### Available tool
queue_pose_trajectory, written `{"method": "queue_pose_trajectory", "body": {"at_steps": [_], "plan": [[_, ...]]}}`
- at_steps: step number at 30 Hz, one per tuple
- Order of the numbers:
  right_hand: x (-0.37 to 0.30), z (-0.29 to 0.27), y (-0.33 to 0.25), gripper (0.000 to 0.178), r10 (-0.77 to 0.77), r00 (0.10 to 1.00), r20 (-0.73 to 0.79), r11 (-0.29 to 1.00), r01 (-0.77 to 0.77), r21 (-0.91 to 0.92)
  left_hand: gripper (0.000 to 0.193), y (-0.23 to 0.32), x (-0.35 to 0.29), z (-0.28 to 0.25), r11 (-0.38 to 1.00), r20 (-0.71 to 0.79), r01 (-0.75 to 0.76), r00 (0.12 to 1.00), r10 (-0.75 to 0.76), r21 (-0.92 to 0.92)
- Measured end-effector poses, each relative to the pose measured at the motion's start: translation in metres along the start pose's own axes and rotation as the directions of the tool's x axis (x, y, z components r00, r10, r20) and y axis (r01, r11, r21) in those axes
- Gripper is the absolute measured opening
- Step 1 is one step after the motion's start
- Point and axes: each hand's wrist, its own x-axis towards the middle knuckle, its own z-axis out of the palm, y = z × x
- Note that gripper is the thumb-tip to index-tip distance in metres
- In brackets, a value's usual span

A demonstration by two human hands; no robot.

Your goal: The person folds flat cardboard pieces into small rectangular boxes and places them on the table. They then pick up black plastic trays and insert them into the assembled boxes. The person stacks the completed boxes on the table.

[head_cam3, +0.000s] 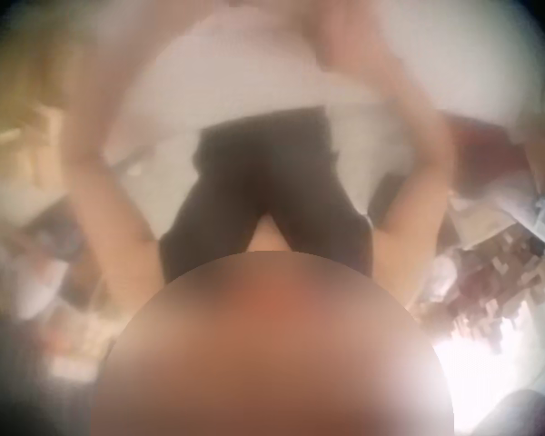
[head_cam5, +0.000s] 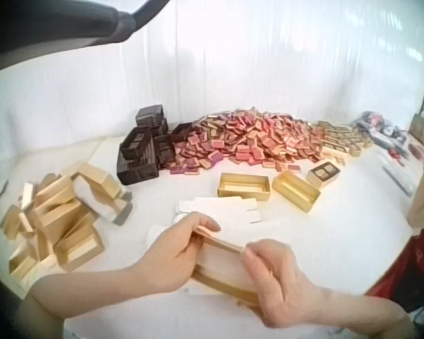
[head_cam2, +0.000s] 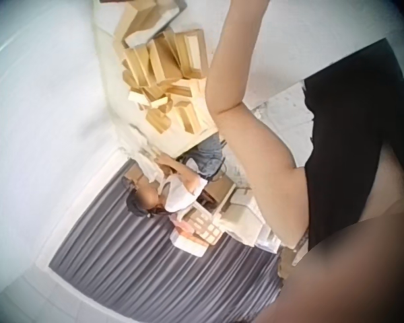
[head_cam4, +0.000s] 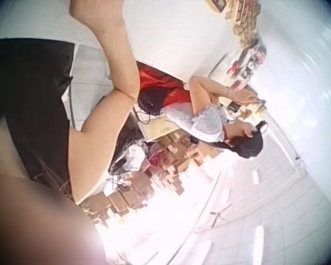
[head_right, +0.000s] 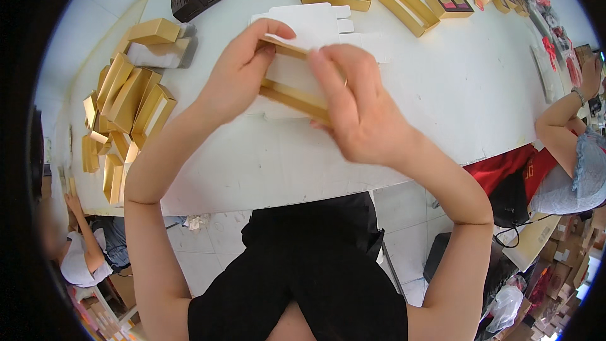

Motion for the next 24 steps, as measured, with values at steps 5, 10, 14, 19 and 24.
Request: {"method": "queue_pose_trajectory", "body": {"at_steps": [5, 10, 14, 19, 24], "plan": [[-0.001, -0.001, 0.018, 0.070, -0.147, 0.988, -0.043, 0.989, 0.149, 0.027, 0.025, 0.015, 0.001, 0.002, 1.000, -0.025, -0.015, 1.000, 0.016, 0.025], [0.029, 0.003, 0.068, 0.055, 0.028, 0.995, -0.095, 0.998, -0.034, -0.060, 0.030, -0.005, 0.076, -0.038, 0.978, -0.219, 0.043, 0.976, 0.002, 0.204], [0.023, -0.016, 0.126, 0.052, 0.254, 0.962, -0.105, 0.891, -0.274, -0.361, 0.039, -0.060, 0.151, -0.120, 0.881, -0.430, 0.237, 0.902, -0.043, 0.410], [0.006, -0.021, 0.155, 0.051, 0.649, 0.757, 0.067, 0.680, -0.540, -0.496, 0.041, -0.072, 0.162, -0.110, 0.811, -0.376, 0.261, 0.925, -0.054, 0.524], [0.013, -0.014, 0.179, 0.050, 0.763, 0.646, -0.027, 0.603, -0.726, -0.330, 0.050, -0.075, 0.148, -0.082, 0.373, -0.401, 0.242, 0.803, 0.441, 0.896]]}}
